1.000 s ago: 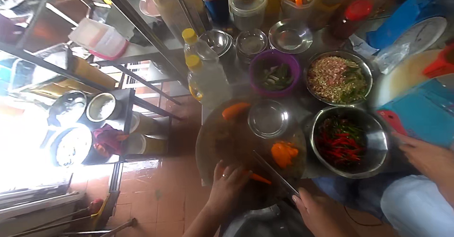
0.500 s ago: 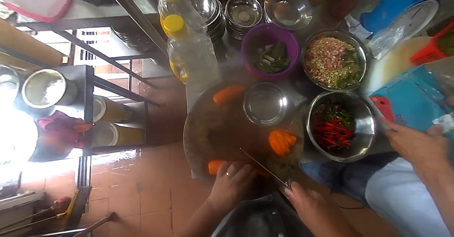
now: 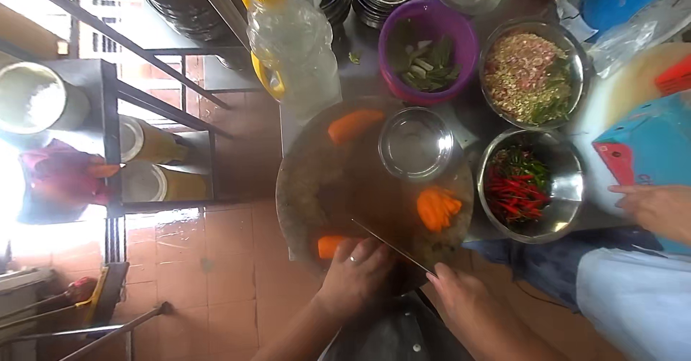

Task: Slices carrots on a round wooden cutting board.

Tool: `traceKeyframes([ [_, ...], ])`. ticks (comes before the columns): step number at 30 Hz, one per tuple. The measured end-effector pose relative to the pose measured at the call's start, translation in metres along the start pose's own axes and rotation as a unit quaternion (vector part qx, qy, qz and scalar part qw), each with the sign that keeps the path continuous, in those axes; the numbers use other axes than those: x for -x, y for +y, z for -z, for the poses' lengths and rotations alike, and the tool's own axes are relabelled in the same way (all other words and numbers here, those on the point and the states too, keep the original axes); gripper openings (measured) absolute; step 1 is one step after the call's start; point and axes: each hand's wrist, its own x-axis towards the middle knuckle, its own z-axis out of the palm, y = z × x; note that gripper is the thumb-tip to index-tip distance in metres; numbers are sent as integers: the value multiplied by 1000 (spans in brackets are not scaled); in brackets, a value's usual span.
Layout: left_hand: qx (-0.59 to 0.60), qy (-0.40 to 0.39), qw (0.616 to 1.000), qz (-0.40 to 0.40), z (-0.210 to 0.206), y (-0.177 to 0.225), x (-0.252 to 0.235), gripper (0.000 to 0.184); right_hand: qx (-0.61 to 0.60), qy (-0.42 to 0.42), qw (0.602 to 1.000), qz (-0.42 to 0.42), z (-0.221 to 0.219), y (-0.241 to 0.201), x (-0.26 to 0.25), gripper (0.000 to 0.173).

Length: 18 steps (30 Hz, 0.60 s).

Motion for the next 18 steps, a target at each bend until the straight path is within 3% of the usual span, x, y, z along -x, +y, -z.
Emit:
traceKeyframes([
  [3,-7,1,1000,2,0,-3,1,36,6,-40,999,-1,20,-9,-5,28],
  [7,-3,0,1000,1,-2,-1,1,36,-3,-16,1000,2,1,-3,-7,30],
  [10,0,0,1000,3,0,-3,2,35,25,-96,995,-13,31,-18,-16,30],
  [14,6,4,1000,2,1,-3,0,35,1,-28,1000,-2,4,-6,-10,33],
  [18,15,3,1000,4,0,-3,3,34,7,-91,996,-7,28,-17,-15,30],
])
